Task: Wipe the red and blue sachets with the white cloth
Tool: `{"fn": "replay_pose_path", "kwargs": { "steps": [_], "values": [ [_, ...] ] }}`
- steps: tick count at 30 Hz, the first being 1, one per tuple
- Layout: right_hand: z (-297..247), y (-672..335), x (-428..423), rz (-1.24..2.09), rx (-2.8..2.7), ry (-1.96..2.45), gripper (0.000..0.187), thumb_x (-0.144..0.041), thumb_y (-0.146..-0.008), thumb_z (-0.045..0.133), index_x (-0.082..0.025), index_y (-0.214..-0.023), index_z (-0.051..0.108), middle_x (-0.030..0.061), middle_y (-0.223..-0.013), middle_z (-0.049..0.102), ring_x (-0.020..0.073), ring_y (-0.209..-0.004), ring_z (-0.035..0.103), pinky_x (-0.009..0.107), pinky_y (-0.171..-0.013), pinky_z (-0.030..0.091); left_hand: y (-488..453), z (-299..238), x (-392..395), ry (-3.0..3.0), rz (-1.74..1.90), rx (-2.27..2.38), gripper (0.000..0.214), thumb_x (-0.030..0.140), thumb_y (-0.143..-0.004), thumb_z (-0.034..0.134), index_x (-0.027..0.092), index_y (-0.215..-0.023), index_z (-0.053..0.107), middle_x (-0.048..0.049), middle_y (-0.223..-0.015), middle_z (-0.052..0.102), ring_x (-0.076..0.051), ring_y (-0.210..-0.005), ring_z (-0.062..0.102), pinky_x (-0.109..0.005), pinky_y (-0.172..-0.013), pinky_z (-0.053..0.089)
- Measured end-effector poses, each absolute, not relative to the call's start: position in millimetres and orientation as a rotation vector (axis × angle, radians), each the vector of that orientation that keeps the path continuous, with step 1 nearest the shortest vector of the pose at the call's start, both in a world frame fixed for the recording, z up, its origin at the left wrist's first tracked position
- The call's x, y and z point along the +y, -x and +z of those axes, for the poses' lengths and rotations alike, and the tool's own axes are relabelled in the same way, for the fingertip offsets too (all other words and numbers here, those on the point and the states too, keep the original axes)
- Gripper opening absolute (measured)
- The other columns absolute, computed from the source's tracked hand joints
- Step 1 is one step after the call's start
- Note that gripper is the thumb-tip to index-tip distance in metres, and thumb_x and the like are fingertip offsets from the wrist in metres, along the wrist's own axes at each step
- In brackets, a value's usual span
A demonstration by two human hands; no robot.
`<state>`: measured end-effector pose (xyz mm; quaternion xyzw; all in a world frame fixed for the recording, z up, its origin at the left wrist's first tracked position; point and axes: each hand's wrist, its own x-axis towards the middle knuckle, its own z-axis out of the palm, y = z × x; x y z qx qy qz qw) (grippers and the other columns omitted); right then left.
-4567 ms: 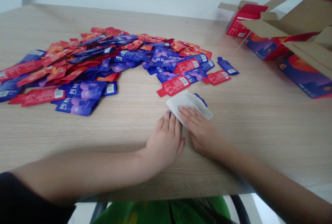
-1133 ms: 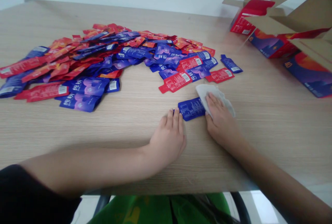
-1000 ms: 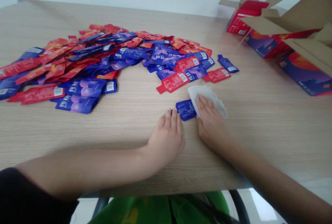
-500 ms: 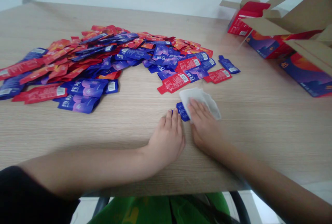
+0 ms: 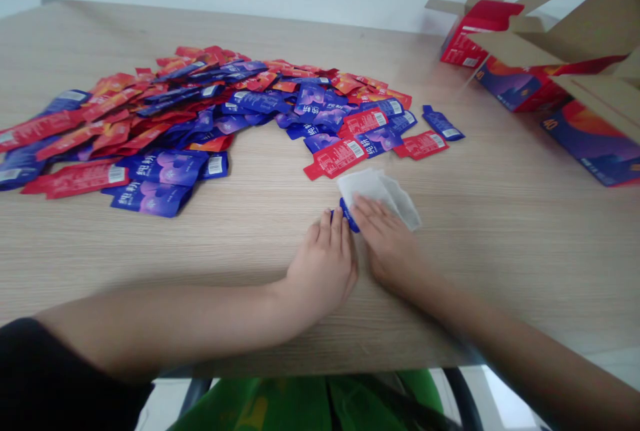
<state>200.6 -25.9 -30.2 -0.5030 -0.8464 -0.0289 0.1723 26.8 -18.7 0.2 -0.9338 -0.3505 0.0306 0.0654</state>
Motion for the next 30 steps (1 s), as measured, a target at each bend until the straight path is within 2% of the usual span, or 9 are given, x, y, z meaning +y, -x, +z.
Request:
{"fn": "replay_pose_path", "kwargs": {
  "steps": [3, 7, 10, 14, 17, 23, 28, 30],
  "values": [
    [-28.2, -197.5, -26.6, -0.008, -2.438, 1.327, 0.061, -0.005, -0.083, 0.033, -0.004, -0.143, 0.042, 0.0193, -0.15, 0.042, 0.0233, -0.143, 0.032, 0.048, -0.116, 0.033, -26.3, 0.5, -18.0, 2.818, 0.087, -1.058, 0.059, 0.03, -0.094, 0.039, -0.01, -0.137, 0.045, -0.031, -0.143, 0.043, -0.041, -0.132, 0.045, -0.047, -0.103, 0.043],
    [-27.4, -229.1, -17.8, -0.022, -2.179, 1.639, 0.062, -0.007, -0.087, 0.032, -0.007, -0.149, 0.032, 0.0201, -0.151, 0.039, 0.0262, -0.143, 0.031, 0.054, -0.114, 0.034, -25.2, 0.5, -18.3, 2.819, 0.091, -1.051, 0.058, 0.03, -0.095, 0.037, -0.007, -0.139, 0.044, -0.0299, -0.145, 0.041, -0.04, -0.132, 0.045, -0.047, -0.101, 0.044],
    [-29.1, -231.9, -18.1, -0.068, -2.155, 1.702, 0.06, -0.005, -0.086, 0.031, -0.003, -0.146, 0.036, 0.0219, -0.15, 0.041, 0.0268, -0.142, 0.034, 0.052, -0.114, 0.035, -25.5, -0.2, -18.8, 2.796, 0.084, -1.061, 0.059, 0.031, -0.094, 0.038, -0.007, -0.139, 0.044, -0.0307, -0.144, 0.041, -0.041, -0.131, 0.046, -0.047, -0.1, 0.044],
    [-31.3, -201.7, -27.2, -0.055, -2.395, 1.382, 0.06, -0.003, -0.083, 0.032, -0.001, -0.142, 0.043, 0.0211, -0.148, 0.044, 0.0235, -0.142, 0.033, 0.046, -0.117, 0.033, -25.9, -0.3, -18.8, 2.797, 0.093, -1.07, 0.058, 0.03, -0.094, 0.039, -0.008, -0.137, 0.046, -0.0305, -0.142, 0.045, -0.042, -0.132, 0.045, -0.047, -0.101, 0.044],
    [-31.3, -199.9, -25.7, -0.023, -2.425, 1.314, 0.062, -0.003, -0.083, 0.032, -0.003, -0.144, 0.039, 0.0194, -0.149, 0.043, 0.0224, -0.143, 0.032, 0.047, -0.117, 0.033, -25.5, -0.4, -19.2, 2.807, 0.101, -1.072, 0.058, 0.03, -0.095, 0.038, -0.008, -0.137, 0.046, -0.0302, -0.142, 0.045, -0.041, -0.132, 0.045, -0.046, -0.102, 0.044],
    [-34.2, -224.7, -20.1, -0.136, -2.183, 1.648, 0.065, -0.003, -0.085, 0.032, -0.001, -0.15, 0.027, 0.0238, -0.149, 0.041, 0.0289, -0.142, 0.033, 0.054, -0.114, 0.035, -25.7, -1.1, -19.3, 2.795, 0.109, -1.068, 0.06, 0.031, -0.095, 0.037, -0.008, -0.14, 0.041, -0.0309, -0.145, 0.039, -0.042, -0.133, 0.044, -0.047, -0.101, 0.044],
    [-32.7, -194.4, -31.5, -0.092, -2.452, 1.323, 0.063, -0.005, -0.085, 0.031, -0.001, -0.148, 0.031, 0.0217, -0.149, 0.043, 0.0248, -0.142, 0.033, 0.048, -0.116, 0.035, -26.2, 0.3, -17.3, 2.813, 0.12, -1.059, 0.058, 0.031, -0.095, 0.037, -0.008, -0.136, 0.047, -0.0298, -0.141, 0.046, -0.041, -0.133, 0.044, -0.046, -0.103, 0.043],
    [-30.4, -199.4, -27.9, -0.075, -2.41, 1.383, 0.062, -0.006, -0.085, 0.031, -0.002, -0.147, 0.032, 0.0216, -0.148, 0.043, 0.025, -0.142, 0.034, 0.049, -0.116, 0.035, -26.0, 0.1, -17.5, 2.811, 0.116, -1.054, 0.058, 0.031, -0.095, 0.036, -0.008, -0.137, 0.046, -0.0294, -0.142, 0.045, -0.041, -0.133, 0.044, -0.046, -0.103, 0.042]
  ]
}}
